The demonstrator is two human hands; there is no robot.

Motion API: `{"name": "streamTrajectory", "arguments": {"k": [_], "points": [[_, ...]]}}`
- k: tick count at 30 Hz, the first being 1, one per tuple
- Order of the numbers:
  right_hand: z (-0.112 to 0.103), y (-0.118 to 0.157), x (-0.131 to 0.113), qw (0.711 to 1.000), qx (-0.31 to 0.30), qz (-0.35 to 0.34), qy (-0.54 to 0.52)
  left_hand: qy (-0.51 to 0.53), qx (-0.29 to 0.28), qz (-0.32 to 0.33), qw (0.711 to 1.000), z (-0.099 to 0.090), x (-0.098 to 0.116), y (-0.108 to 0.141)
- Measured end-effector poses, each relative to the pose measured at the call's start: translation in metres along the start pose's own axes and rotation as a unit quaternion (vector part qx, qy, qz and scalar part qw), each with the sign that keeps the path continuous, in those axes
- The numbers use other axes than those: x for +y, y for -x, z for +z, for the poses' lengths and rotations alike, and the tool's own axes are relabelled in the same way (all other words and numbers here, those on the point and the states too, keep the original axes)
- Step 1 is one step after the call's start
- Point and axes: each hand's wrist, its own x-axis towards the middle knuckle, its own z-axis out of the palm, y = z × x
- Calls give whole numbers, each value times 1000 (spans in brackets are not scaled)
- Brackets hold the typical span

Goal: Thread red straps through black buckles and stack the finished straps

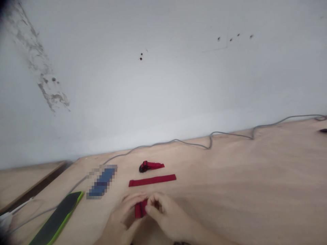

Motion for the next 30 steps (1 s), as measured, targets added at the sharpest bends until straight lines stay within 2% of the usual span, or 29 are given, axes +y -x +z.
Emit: {"name": "streamTrajectory", "arguments": {"k": [5,7,10,12,16,21,25,30], "points": [[-16,-1,-3,996,47,12,73,-14,7,-6,1000,-4,-3,-4],[-21,-1,-10,989,68,-30,126,-9,-9,-27,1000,-3,-3,-9],[-27,-10,-17,973,37,-103,204,-2,-33,-42,999,-2,-3,-23],[-34,-25,-17,963,34,-116,239,-21,-44,-49,998,-4,-8,-38],[-60,-69,-10,949,73,-128,278,-68,-46,-67,994,-13,-38,-79],[-84,-121,5,941,71,-121,309,-81,-52,-90,991,-15,-86,-117],[-84,-141,26,941,53,-100,320,-68,-73,-106,989,-6,-104,-120],[-81,-140,40,942,37,-81,325,-55,-83,-126,987,-1,-106,-108]]}}
